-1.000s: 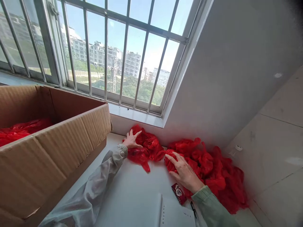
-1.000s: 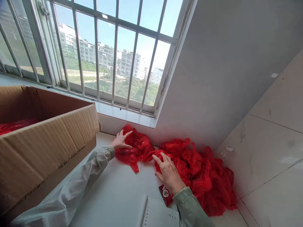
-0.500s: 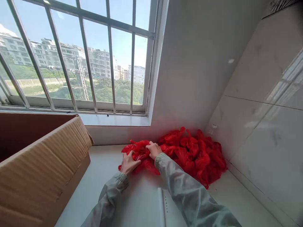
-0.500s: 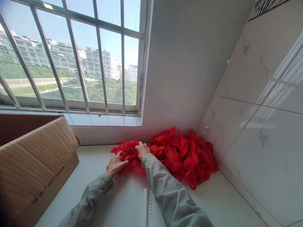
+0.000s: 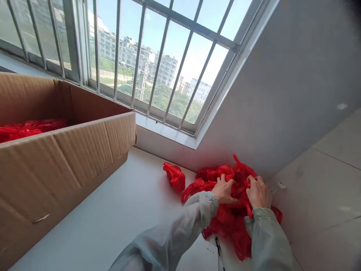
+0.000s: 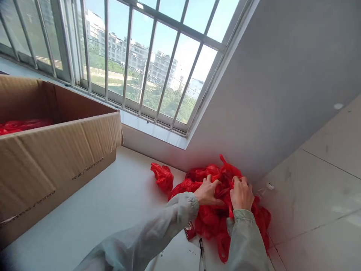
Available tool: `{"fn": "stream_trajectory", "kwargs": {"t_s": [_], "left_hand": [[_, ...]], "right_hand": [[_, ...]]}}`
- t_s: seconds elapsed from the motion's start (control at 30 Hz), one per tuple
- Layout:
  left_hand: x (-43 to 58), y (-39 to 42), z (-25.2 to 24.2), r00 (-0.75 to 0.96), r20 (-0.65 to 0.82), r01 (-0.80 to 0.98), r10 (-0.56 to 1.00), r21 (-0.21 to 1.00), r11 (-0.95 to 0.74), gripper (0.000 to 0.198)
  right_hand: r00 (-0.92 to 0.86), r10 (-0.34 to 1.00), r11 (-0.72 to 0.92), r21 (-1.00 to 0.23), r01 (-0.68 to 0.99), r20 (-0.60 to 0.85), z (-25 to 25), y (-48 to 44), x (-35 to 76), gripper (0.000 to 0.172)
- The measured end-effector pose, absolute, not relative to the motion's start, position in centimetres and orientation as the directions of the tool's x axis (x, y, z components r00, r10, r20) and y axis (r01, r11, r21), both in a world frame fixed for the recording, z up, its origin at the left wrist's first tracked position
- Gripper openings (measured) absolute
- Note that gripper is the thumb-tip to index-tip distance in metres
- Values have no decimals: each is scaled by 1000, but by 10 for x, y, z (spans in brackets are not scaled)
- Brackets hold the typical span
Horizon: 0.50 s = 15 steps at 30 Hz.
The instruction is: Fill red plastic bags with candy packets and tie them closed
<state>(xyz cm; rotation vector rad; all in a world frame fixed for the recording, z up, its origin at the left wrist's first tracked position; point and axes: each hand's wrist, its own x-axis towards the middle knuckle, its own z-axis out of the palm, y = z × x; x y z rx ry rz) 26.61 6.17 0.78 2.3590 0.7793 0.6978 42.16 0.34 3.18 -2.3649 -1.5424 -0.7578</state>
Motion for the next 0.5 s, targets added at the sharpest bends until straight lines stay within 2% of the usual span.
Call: {"fn": "stream_trajectory", "kwargs": {"t_s": [0.07, 0.17, 0.23, 0.33, 0.4, 0.5], "left_hand": [[276, 58, -7, 776, 222, 362, 591, 610, -705, 85], [257, 60, -14, 834, 223, 330, 505, 531, -781, 78], [225, 68, -11, 802, 276, 355, 530, 495, -793, 70], [161, 92, -8, 672, 297, 511, 679, 478, -715, 59], [116, 110, -16, 565, 255, 637, 785, 470, -611, 56], [57, 125, -43, 493, 147, 726, 858, 474, -498, 48]], "right_hand": [[324, 818, -408, 81, 910, 474, -2, -2, 449, 37], [331, 837, -385, 40, 922, 436, -30, -10, 473, 41], [361, 814, -409, 8, 912, 456, -27, -15, 475, 46], [363, 763, -393, -62, 917, 535, -2, -15, 443, 47], [272, 793, -246, -122, 961, 545, 10, -6, 396, 43], [-20, 951, 94, -229, 969, 308, 4, 19, 306, 38]]}}
